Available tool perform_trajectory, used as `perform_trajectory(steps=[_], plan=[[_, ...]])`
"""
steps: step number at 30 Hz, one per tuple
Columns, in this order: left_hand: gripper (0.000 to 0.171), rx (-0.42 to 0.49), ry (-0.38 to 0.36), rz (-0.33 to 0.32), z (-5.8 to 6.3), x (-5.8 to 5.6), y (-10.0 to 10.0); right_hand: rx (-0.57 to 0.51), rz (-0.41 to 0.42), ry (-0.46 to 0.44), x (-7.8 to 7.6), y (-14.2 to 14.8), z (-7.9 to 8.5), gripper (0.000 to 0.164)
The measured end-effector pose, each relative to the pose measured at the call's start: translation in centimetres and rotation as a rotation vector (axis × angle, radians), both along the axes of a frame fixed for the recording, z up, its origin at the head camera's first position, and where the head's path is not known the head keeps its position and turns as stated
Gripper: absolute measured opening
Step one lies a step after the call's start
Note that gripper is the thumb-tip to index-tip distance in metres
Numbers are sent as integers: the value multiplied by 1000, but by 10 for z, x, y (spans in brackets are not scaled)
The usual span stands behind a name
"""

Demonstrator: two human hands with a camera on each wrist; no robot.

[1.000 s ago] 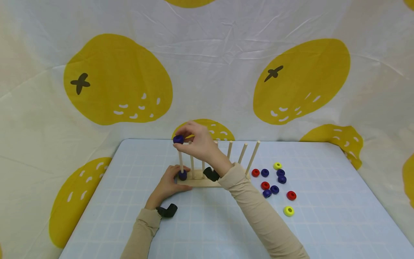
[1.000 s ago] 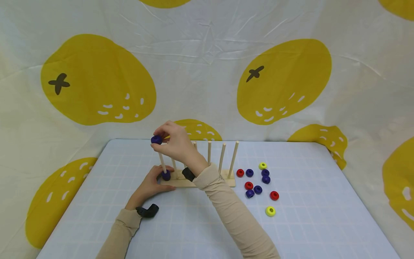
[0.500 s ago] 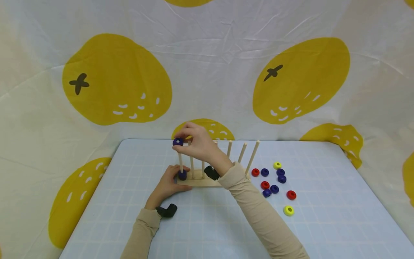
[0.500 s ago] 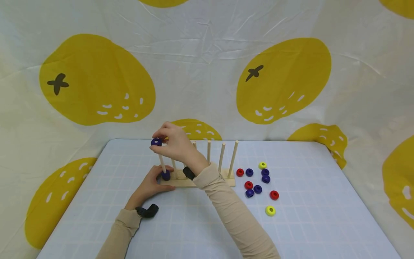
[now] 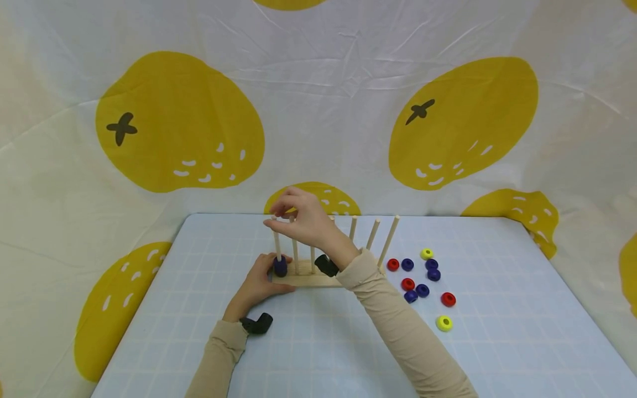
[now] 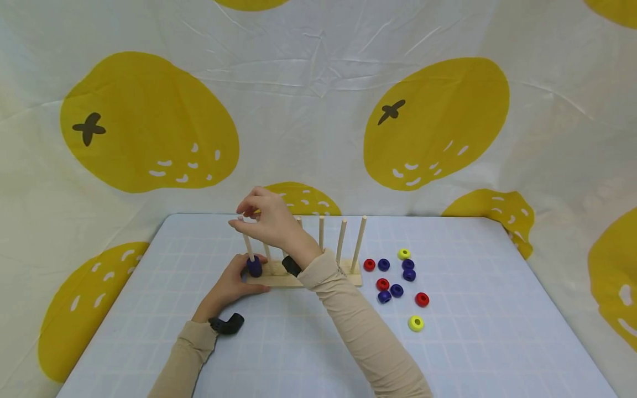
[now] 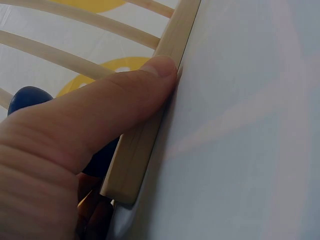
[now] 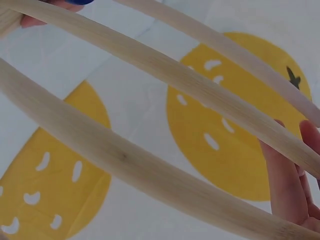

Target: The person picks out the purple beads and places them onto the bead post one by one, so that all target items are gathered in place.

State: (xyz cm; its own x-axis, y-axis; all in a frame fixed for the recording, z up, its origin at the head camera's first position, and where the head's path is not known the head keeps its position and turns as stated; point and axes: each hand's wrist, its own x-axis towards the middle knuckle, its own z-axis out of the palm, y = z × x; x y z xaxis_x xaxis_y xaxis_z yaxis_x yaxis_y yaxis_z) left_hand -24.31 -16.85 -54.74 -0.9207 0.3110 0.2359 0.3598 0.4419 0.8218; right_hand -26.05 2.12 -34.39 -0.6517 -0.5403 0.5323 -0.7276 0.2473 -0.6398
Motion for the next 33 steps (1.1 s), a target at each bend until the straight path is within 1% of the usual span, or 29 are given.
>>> perform_trajectory(steps=[2, 5, 9, 13, 18, 22, 27, 31, 33], plan=[[63, 0, -9, 3, 0, 0, 0, -17, 5, -24, 0, 1, 0, 13], [63, -2, -23, 3, 0, 0, 1, -78, 28, -65, 1, 2, 0, 9], [62, -4, -32, 9, 0, 0, 1, -163, 75, -78, 3, 4, 2, 6], [62, -2, -4, 4, -1, 0, 1, -234, 116, -59, 7, 9, 5, 7], [62, -3, 34, -2, -3, -1, 1, -314, 127, -31, 14, 18, 12, 9], [62, -10, 41, 0, -3, -1, 0, -347, 117, 4, 21, 26, 18, 10], [65, -13, 40, 0, -2, 0, 0, -381, 134, 55, 30, 41, 24, 13], [68, -18, 35, 2, -3, -1, 0, -399, 123, 99, 37, 52, 31, 16], [68, -21, 44, 1, -3, -1, 0, -404, 119, 115, 41, 58, 34, 16]])
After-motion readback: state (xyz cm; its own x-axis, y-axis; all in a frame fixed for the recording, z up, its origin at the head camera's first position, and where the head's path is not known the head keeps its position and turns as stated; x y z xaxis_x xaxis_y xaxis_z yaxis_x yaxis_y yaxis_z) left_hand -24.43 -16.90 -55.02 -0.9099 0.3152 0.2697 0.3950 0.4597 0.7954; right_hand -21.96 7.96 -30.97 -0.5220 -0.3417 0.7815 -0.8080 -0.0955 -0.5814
